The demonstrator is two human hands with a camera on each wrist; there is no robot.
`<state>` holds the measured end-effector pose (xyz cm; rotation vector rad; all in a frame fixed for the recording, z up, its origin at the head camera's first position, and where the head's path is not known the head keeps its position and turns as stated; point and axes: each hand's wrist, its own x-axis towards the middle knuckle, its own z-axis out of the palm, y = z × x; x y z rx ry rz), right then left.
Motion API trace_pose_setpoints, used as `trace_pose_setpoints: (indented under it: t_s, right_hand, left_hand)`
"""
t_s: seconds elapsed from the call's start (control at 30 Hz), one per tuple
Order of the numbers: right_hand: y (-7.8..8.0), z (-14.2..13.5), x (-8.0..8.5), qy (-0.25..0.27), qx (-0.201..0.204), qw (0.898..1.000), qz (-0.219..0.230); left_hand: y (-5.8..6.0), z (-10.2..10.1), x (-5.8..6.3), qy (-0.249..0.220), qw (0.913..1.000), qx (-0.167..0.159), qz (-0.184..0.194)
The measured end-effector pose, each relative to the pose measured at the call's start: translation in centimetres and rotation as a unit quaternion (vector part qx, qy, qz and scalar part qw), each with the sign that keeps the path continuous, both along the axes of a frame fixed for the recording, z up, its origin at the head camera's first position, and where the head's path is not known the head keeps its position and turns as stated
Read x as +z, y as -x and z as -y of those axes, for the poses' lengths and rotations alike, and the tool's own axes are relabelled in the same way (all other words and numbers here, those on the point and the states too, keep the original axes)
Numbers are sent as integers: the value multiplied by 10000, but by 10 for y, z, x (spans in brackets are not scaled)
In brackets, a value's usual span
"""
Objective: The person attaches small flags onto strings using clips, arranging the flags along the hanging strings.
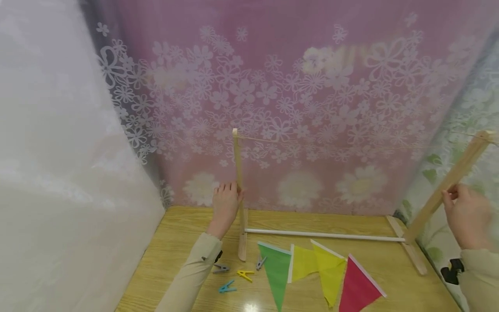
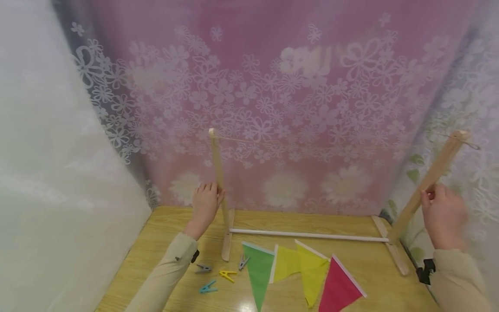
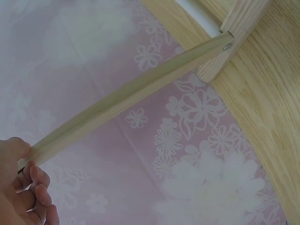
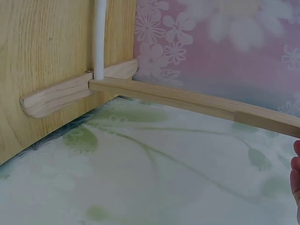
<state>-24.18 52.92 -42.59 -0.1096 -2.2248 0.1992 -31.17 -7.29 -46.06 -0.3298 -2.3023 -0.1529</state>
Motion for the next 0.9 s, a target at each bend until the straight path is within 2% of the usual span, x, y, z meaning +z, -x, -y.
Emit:
trace_pose_setpoints:
  t_s: [0.27, 0.4, 0.67, 0.9]
  right_hand:
    - [13, 14, -13, -532, 314, 9952, -759]
    - [19, 17, -16, -544, 517, 9913, -1079]
    - [15, 20, -20, -346, 415, 9930, -1046]
    - [10, 28, -19, -233, 421, 9934, -1041]
  left_hand:
    - [-3, 18, -4, -167, 9999, 29, -31]
    - [-3, 24, -6, -240, 9997, 19, -32]
    - [0, 29, -5, -323, 9993, -192, -61]
    - [1, 35, -2, -317, 9991, -231, 182]
